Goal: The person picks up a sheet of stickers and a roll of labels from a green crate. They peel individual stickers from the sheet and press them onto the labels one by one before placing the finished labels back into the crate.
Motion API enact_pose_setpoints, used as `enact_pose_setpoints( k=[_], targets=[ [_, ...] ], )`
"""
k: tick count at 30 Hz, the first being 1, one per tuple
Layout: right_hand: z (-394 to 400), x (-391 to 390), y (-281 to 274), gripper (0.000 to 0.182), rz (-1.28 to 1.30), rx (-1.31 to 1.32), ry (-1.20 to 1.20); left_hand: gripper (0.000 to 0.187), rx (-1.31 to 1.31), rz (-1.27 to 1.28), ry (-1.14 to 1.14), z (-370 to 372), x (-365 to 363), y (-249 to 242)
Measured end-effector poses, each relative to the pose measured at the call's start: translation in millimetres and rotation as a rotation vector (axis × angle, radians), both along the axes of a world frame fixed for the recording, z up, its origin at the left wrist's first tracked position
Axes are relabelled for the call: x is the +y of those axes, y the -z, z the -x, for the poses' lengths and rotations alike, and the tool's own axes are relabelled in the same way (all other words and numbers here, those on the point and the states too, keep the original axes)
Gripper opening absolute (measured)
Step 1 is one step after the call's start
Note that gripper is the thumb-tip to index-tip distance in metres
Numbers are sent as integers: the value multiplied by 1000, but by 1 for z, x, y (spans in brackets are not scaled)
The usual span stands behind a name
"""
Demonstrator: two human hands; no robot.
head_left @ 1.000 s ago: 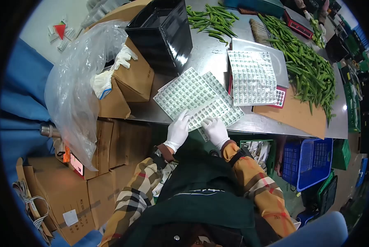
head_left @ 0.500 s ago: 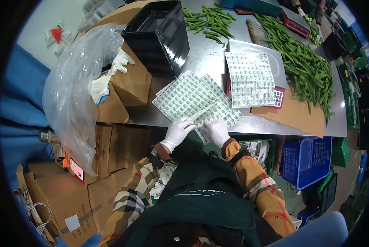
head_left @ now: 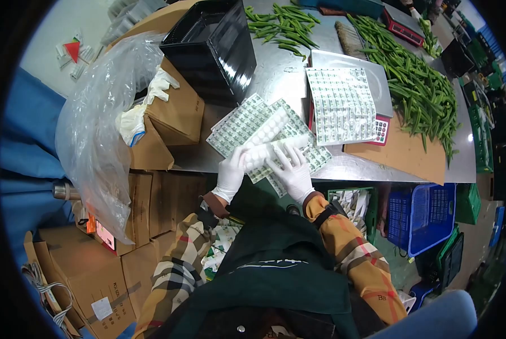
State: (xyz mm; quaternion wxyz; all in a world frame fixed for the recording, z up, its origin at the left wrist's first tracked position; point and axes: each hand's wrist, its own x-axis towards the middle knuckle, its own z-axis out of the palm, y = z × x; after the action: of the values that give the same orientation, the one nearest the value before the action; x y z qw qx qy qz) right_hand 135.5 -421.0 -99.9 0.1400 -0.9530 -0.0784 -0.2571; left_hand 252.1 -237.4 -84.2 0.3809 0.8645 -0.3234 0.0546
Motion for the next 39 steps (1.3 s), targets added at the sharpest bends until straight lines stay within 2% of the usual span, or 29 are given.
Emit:
enact_pose_setpoints(
  k=[2, 5, 9, 15, 21, 27, 29, 32, 35, 37, 39],
  targets=[
    [5, -2, 5, 41, 18, 74, -11, 16, 54, 6, -24, -3, 3, -4],
    [6, -5, 10, 30, -8, 98, -30, 21, -55, 57, 88, -7, 6, -14],
    [1, -1, 29, 13, -219, 79, 25, 28, -56, -129, 168, -10, 14, -4],
    [3, -6, 21, 14, -196, 148, -109, 31, -93, -218, 53, 1, 16, -3],
    [7, -3, 23, 15, -229, 151, -90, 29, -96, -193, 16, 1, 18, -2],
    [6, -5, 31, 8, -421, 339, -95, 25, -56, -152, 6, 11, 15, -1],
    [3, -9, 34, 11, -495, 311, -118, 24, -7, -149, 0, 13, 13, -2],
    [3, -8, 31, 11, -531, 363, -18, 26, 80, -128, 27, 17, 11, -15],
    [2, -5, 20, 10, -377, 284, 42, 32, 77, -135, 109, 22, 10, -16],
    [0, 2, 15, 11, -374, 235, 46, 34, 80, -181, 196, 26, 6, -25],
    [-1, 6, 16, 13, -365, 184, 45, 28, 54, -174, 187, 24, 7, -8]
  ],
)
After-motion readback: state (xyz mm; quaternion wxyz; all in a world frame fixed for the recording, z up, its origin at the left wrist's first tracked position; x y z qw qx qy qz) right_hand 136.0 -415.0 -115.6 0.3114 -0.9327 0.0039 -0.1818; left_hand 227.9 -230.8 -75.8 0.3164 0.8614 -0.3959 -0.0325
